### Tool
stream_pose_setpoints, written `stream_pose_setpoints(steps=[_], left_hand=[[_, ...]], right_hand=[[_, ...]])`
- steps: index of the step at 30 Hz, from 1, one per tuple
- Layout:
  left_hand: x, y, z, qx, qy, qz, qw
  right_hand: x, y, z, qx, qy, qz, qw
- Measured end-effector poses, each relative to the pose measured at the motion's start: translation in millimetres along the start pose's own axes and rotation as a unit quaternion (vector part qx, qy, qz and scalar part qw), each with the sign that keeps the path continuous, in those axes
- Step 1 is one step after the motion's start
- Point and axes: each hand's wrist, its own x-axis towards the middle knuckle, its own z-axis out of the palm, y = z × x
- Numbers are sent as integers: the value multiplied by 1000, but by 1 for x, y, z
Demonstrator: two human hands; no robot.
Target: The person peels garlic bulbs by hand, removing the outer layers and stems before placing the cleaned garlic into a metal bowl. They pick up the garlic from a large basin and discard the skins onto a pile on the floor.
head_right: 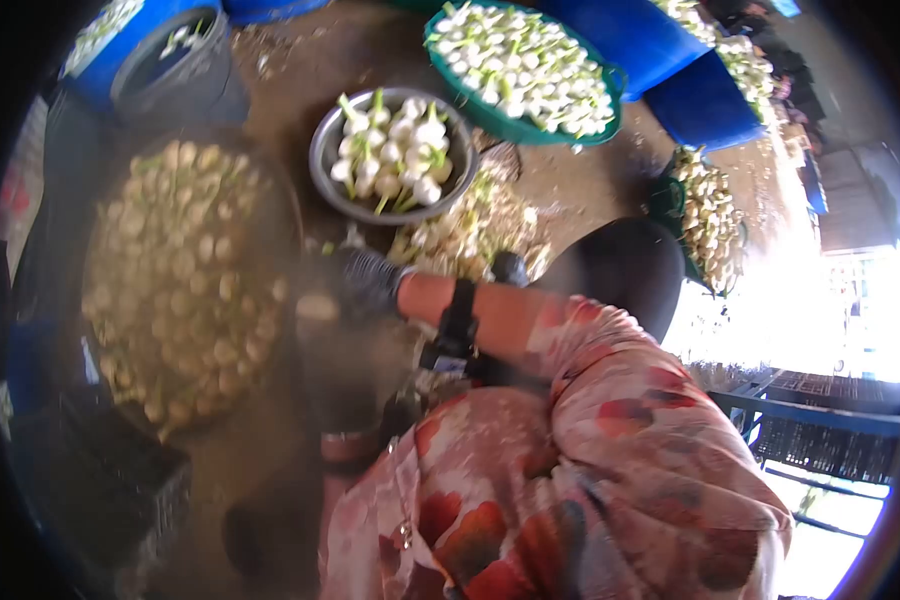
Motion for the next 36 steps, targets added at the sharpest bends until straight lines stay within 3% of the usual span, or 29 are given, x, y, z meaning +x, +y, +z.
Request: stream_pose_setpoints(steps=[2, 4, 5, 9, 10, 11, 12, 13, 14, 15, 16, 19, 20, 21, 23, 26, 28, 29, 30, 31, 32, 33, 35, 36], left_hand=[[-5, -10, 9, 114, -1, 45, 992], [-2, -12, 16, 117, 24, 52, 991], [0, -14, 20, 116, 26, 52, 992], [-8, -21, 29, 240, 80, 120, 960], [-7, -20, 21, 332, 85, 126, 931], [-5, -19, 12, 421, 92, 132, 893], [-6, -24, 9, 467, 90, 143, 868], [-7, -32, 19, 499, 87, 155, 848], [-8, -39, 29, 530, 85, 168, 827], [-14, -37, 48, 550, 90, 181, 810], [-19, -37, 60, 571, 99, 196, 791], [-18, -47, 58, 510, 96, 180, 836], [-20, -48, 57, 541, 118, 160, 817], [-22, -48, 54, 677, 78, 194, 706], [-23, -44, 47, 875, -4, 248, 416], [-22, -35, 39, 884, -123, 298, 339], [-22, -34, 42, 884, -154, 332, 289], [-24, -31, 43, 888, -166, 340, 260], [-28, -28, 48, 886, -159, 311, 305], [-30, -27, 52, 854, -149, 268, 420], [-31, -25, 56, 805, -131, 231, 530], [-29, -25, 58, 693, -110, 175, 691], [-20, -25, 50, 477, -76, 83, 872], [-15, -27, 36, 401, -72, 44, 912]], right_hand=[[-15, 9, 3, 5, 9, 54, 998], [-37, 7, 2, -139, 84, -49, 986], [-47, 9, 1, -153, 133, -39, 979], [-91, -31, -29, -45, 252, 68, 964], [-97, -32, -33, -25, 233, 55, 971], [-105, -36, -35, -162, 247, -49, 954], [-116, -41, -34, -107, 230, -48, 966], [-122, -38, -36, -200, 220, -118, 947], [-121, -22, -31, -206, 224, -119, 945], [-123, -28, -31, -265, 197, -70, 941], [-129, -51, -37, -231, 167, -13, 958], [-143, -82, -56, -301, 93, 9, 949], [-144, -89, -59, -292, 89, 38, 951], [-147, -88, -59, -235, 108, 51, 965], [-150, -78, -60, -119, 143, 73, 980], [-137, -31, -53, -181, 150, 12, 972], [-141, -10, -65, -93, 197, -13, 976], [-144, -6, -71, -148, 237, 13, 960], [-137, 11, -73, -138, 294, 150, 934], [-142, 8, -87, -139, 273, 203, 930], [-147, 5, -93, -128, 290, 199, 927], [-150, 0, -96, -121, 312, 195, 922], [-151, -21, -92, -174, 336, 26, 925], [-154, -31, -89, -197, 348, -56, 915]])
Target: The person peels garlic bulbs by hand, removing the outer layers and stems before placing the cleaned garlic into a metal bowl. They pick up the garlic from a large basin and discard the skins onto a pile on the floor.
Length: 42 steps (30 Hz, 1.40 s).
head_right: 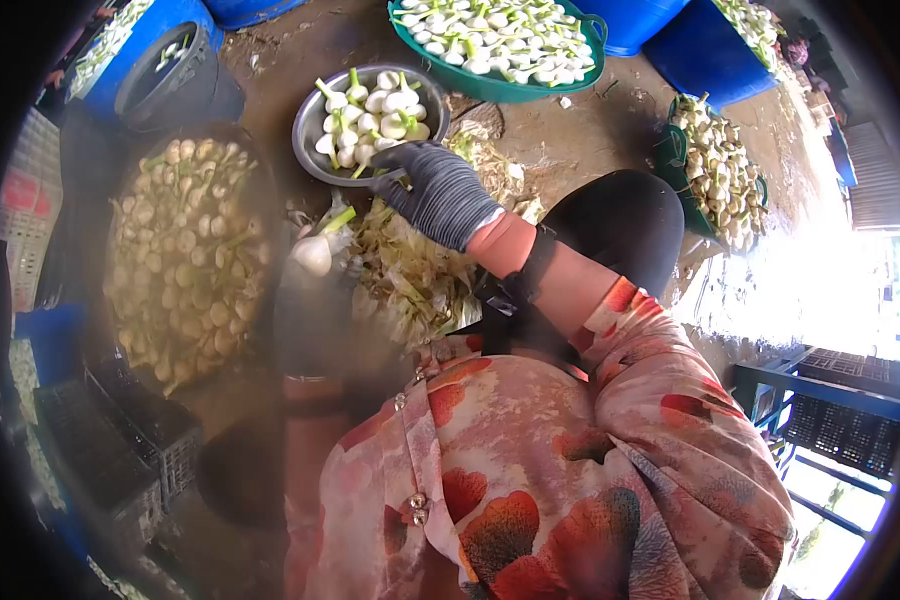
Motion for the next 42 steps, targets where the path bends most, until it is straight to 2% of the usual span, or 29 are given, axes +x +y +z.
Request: stream_pose_setpoints(steps=[3, 4, 5, 7, 10, 13, 16, 19, 22, 23, 25, 26, 29, 30, 32, 33, 35, 37, 38, 39, 41, 42], left_hand=[[-1, 7, 7, 75, -18, 14, 997], [-1, 12, 14, -18, -26, -14, 999], [-1, 14, 17, -110, -33, -40, 993], [-2, 11, 16, -86, -36, -41, 995], [-5, 5, 11, -59, -36, -40, 997], [-9, 6, 10, -10, -48, -39, 998], [-10, 23, 18, 61, -53, -23, 996], [-7, 18, 13, 101, -59, -20, 993], [-7, 22, 22, 107, -36, 30, 993], [-8, 24, 28, 105, -23, 56, 993], [-8, 26, 24, 75, -50, 38, 995], [-9, 26, 20, 60, -61, 28, 996], [-1, 17, 13, 159, -41, -72, 984], [-1, 11, 11, 252, -47, 0, 967], [-2, 2, 10, 425, -62, 146, 891], [-2, 2, 11, 448, -62, 166, 876], [-2, 6, 14, 492, -61, 208, 843], [-4, 8, 20, 327, -24, 126, 936], [-4, 8, 22, 239, -4, 83, 968], [-3, 9, 20, 188, 28, 62, 980], [2, 12, 15, 121, 79, 30, 989], [4, 15, 15, 105, 99, 18, 989]], right_hand=[[5, -24, 3, 22, -33, -239, 970], [3, -23, 9, -10, -50, -287, 957], [0, -23, 11, -18, -71, -255, 964], [-4, -28, 14, -31, -115, -190, 975], [2, -41, 5, -108, -253, -107, 956], [-1, -38, 7, -66, -261, -71, 960], [3, -42, 9, -27, -304, 109, 946], [0, -25, 15, 39, -297, 95, 949], [-8, -23, 11, 122, -295, 125, 939], [-11, -23, 10, 111, -296, 117, 941], [-19, -24, 11, 90, -298, 103, 945], [-24, -28, 11, 79, -257, 68, 961], [-33, -25, 18, 40, -211, 21, 976], [-34, -23, 21, 70, -201, 38, 976], [-33, -14, 27, 19, -263, 57, 963], [-32, -5, 32, -6, -294, 66, 954], [-31, 40, 58, -1, -307, -81, 948], [-21, 44, 51, 62, -300, -228, 924], [-26, 51, 58, 151, -419, -96, 890], [-30, 58, 65, 212, -496, 58, 840], [-25, 64, 82, -29, -605, -45, 795], [-19, 40, 62, -81, -632, -186, 748]])
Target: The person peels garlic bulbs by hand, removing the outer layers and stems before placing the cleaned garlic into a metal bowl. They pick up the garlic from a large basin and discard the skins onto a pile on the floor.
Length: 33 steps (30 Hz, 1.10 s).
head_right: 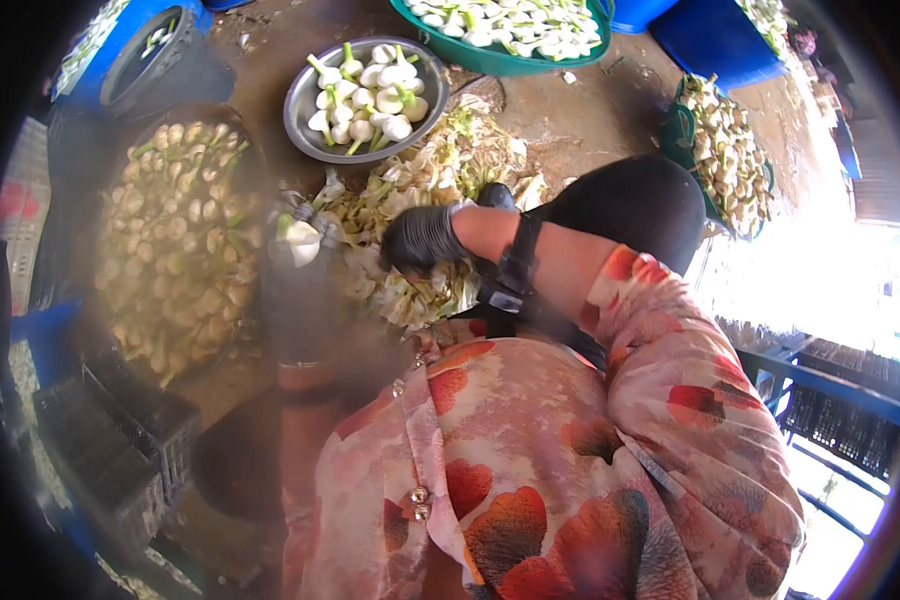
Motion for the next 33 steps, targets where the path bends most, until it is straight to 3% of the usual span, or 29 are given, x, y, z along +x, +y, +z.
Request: stream_pose_setpoints(steps=[3, 7, 10, 13, 14, 18, 22, 25, 26, 28, 31, 33], left_hand=[[6, -7, -7, -46, 7, -13, 999], [6, -23, -7, -123, 2, -1, 992], [0, -10, 2, -78, -12, -8, 997], [-1, -8, 4, -77, -20, -35, 996], [-1, -9, 3, -79, -21, -41, 996], [-1, -16, -3, -137, -28, -31, 990], [-2, -6, 4, -86, -15, -23, 996], [-3, -13, 5, -94, -27, -16, 995], [-3, -14, 7, -107, -28, -13, 994], [-5, -11, 10, -134, -23, -15, 991], [-10, -3, 10, 3, -50, 58, 997], [-9, -7, 6, 32, -84, 59, 994]], right_hand=[[-27, -41, 3, 127, 131, 286, 941], [-25, -51, -26, 309, 352, 251, 847], [-26, -70, -44, 292, 422, 157, 844], [-20, -57, -35, 298, 450, 153, 828], [-8, -44, -22, 289, 523, 137, 790], [-27, -26, -31, 304, 474, 252, 787], [-11, -43, -25, 371, 511, 55, 774], [-17, -69, -33, 432, 475, 69, 764], [-13, -68, -29, 471, 474, 100, 737], [-11, -58, -22, 422, 478, 105, 763], [-15, -48, -22, 396, 470, 110, 781], [-22, -40, -24, 431, 447, 121, 774]])
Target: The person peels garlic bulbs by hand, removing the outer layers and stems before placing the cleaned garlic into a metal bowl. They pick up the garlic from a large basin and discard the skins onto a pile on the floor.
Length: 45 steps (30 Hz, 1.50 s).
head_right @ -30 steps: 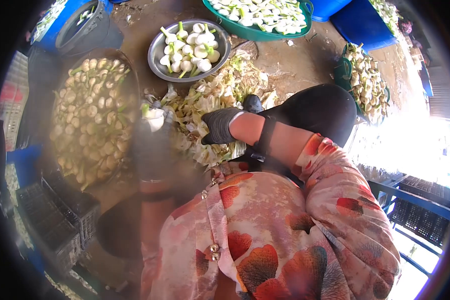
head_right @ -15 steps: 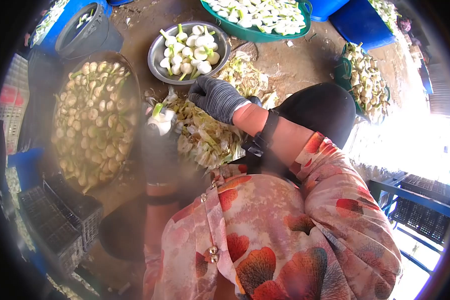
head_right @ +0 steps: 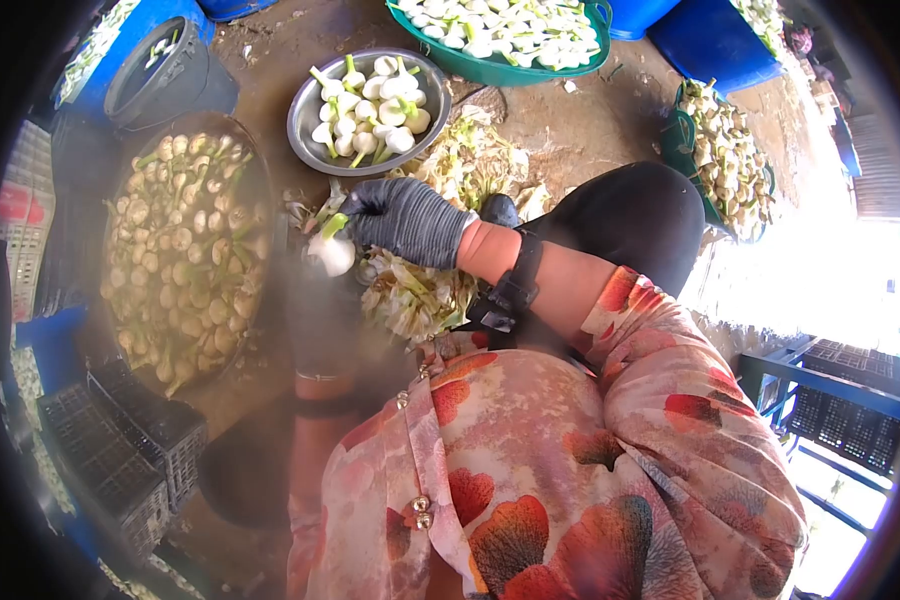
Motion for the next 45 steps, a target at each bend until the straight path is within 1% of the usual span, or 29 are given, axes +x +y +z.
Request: stream_pose_setpoints(steps=[1, 4, 5, 6, 8, 9, 10, 11, 12, 13, 14, 16, 17, 20, 22, 23, 24, 25, 26, 28, 29, 30, 32, 33, 35, 37, 40, 41, 45], left_hand=[[1, -8, -6, -50, -15, -32, 998], [3, 0, -6, -51, -28, -11, 998], [4, 8, -3, -55, -23, -4, 998], [6, 16, -1, -58, -18, 2, 998], [8, 22, 0, -110, -5, -17, 994], [9, 22, -1, -131, 1, -19, 991], [9, 13, -3, -140, 9, -9, 990], [9, 9, -5, -147, 17, 0, 989], [7, 10, -5, -85, 23, 19, 996], [8, 15, -2, -22, 24, 39, 999], [10, 18, 1, 41, 25, 63, 997], [12, 13, -1, -74, -1, 28, 997], [11, 10, -2, -131, -12, 7, 991], [14, 13, -1, -151, 33, -53, 987], [21, 1, -8, -167, 55, -53, 983], [26, -10, -16, -175, 64, -43, 982], [29, -25, -28, 59, 87, 71, 992], [33, -37, -41, 290, 101, 181, 934], [33, -46, -47, 343, 94, 185, 916], [37, -31, -48, 445, 81, 198, 870], [31, -14, -34, 376, 74, 146, 912], [29, -12, -27, 343, 67, 161, 923], [25, -9, -13, 276, 51, 190, 941], [16, -5, -5, 138, 44, 121, 982], [10, 8, 0, -15, 45, 17, 999], [9, 21, 0, -32, 56, -25, 998], [8, 19, 0, -29, 65, -5, 997], [6, 16, 2, 25, 67, 32, 997], [5, 5, 0, 205, 59, 119, 970]], right_hand=[[2, 1, -7, 24, -11, 31, 999], [13, 23, -25, 128, -34, 159, 978], [19, 45, -29, -130, -116, 106, 979], [23, 61, -33, -379, -188, 46, 905], [-7, 45, -29, -455, -120, 113, 875], [-13, 44, -22, -446, -38, 82, 890], [-9, 33, -24, -282, -62, 133, 948], [-6, 18, -27, -106, -85, 183, 974], [-6, 8, -28, 76, -102, 232, 964], [-6, 2, -29, 171, -162, 259, 937], [-8, -8, -27, 161, -193, 266, 931], [-11, -41, -16, 135, -255, 275, 917], [-10, -38, -13, 59, -310, 85, 945], [-14, -46, -5, -47, -284, 62, 956], [-20, -43, 2, -55, -249, -24, 967], [-22, -56, -4, -80, -253, 46, 963], [-24, -71, -5, -104, -254, 116, 955], [-26, -60, -4, -113, -235, 34, 965], [-26, -42, -6, -124, -213, -51, 968], [-26, -43, -10, -197, -148, -109, 963], [-28, -47, -7, -256, -105, -79, 958], [-30, -56, -3, -310, -62, -48, 947], [-30, -70, -3, -345, -72, -2, 936], [-33, -71, -2, -352, -84, 5, 932], [-32, -71, -1, -355, -68, -7, 932], [-33, -68, -5, -344, -9, -34, 938], [-27, -59, -5, -311, 142, -185, 921], [-25, -58, -5, -358, 147, -220, 895], [-14, -46, 5, -423, 119, -244, 865]])
